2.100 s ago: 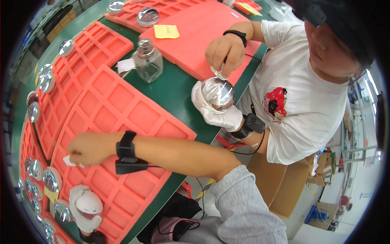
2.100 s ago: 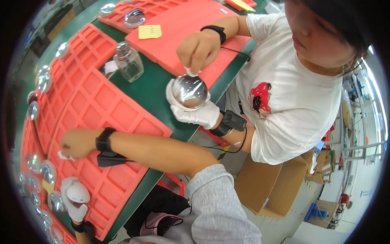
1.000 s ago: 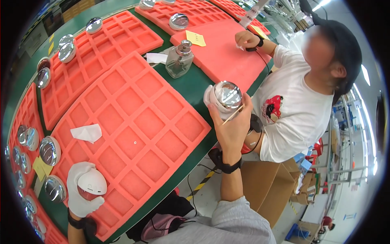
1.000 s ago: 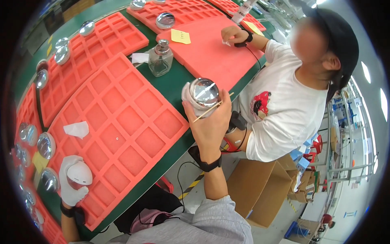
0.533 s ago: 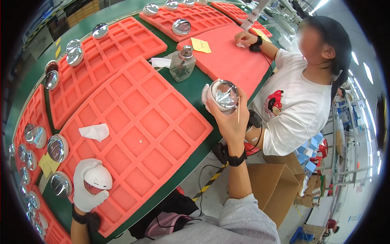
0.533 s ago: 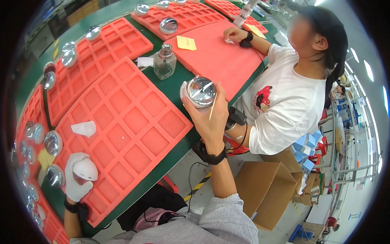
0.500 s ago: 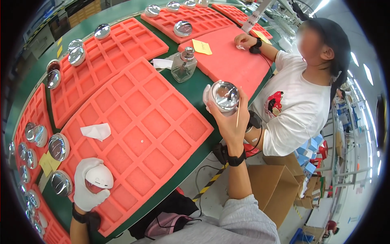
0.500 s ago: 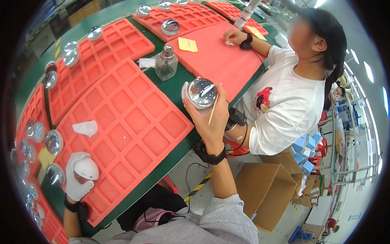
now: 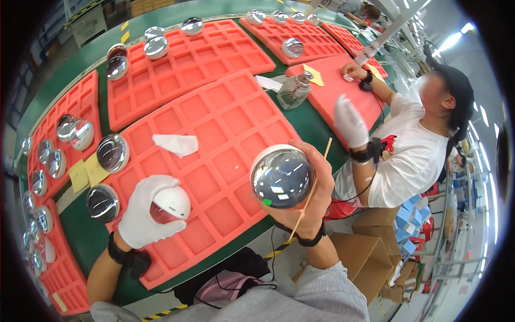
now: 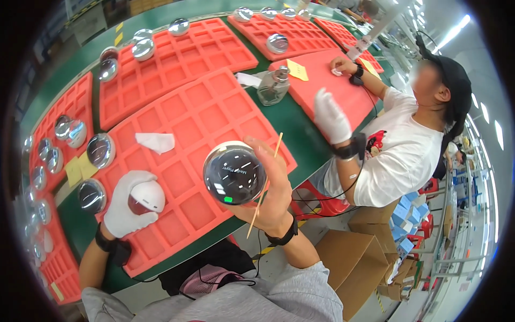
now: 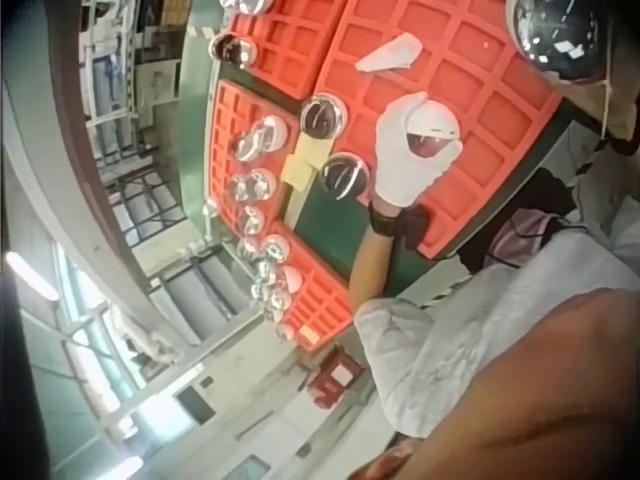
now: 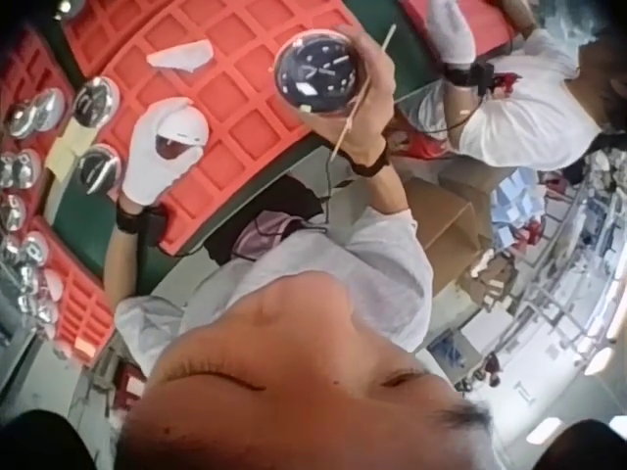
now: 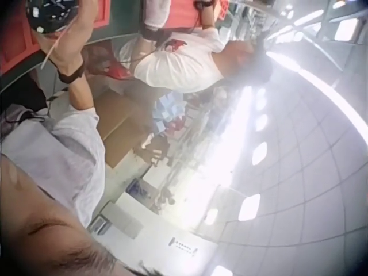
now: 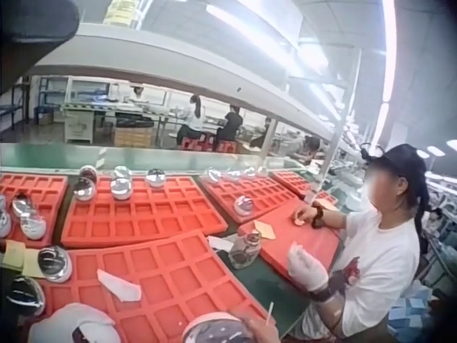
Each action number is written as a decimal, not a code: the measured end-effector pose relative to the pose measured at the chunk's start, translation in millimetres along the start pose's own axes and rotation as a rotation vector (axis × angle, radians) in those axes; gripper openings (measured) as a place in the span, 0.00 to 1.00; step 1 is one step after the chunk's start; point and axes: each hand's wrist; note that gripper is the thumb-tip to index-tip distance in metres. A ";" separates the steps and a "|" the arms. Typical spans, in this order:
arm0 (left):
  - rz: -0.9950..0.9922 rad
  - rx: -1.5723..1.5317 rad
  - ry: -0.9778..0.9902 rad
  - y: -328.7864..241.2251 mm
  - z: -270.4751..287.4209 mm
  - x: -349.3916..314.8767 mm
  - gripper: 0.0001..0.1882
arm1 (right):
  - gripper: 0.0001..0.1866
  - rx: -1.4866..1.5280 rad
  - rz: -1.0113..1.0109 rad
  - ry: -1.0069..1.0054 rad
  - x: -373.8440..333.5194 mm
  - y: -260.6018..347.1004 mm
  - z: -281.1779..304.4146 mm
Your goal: The person wipes a spherical lens with a cloth, picks up a white base, and fits the lens into it. They then wipe the assembled device, rotate it, and use a thin stick to touch the object before placing it back onto the tray.
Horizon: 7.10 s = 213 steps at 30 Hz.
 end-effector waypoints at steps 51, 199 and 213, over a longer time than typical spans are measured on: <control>0.027 -0.052 0.026 -4.6 -0.8 -2.4 0.40 | 0.65 -0.221 0.098 -0.022 55.5 66.6 43.1; -0.011 -0.083 -0.063 -10.5 -6.8 -3.7 0.35 | 0.50 -0.027 0.080 -0.112 64.4 167.0 122.4; 0.018 -0.109 -0.032 -15.8 -3.2 -4.6 0.35 | 0.47 -0.077 0.159 -0.083 64.6 158.6 122.2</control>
Point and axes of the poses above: each hand's wrist, its own x-axis towards the middle knuckle, its own z-axis out of the back of the hand, y = z × x, and after that the axes turned 10 degrees about y, right-handed
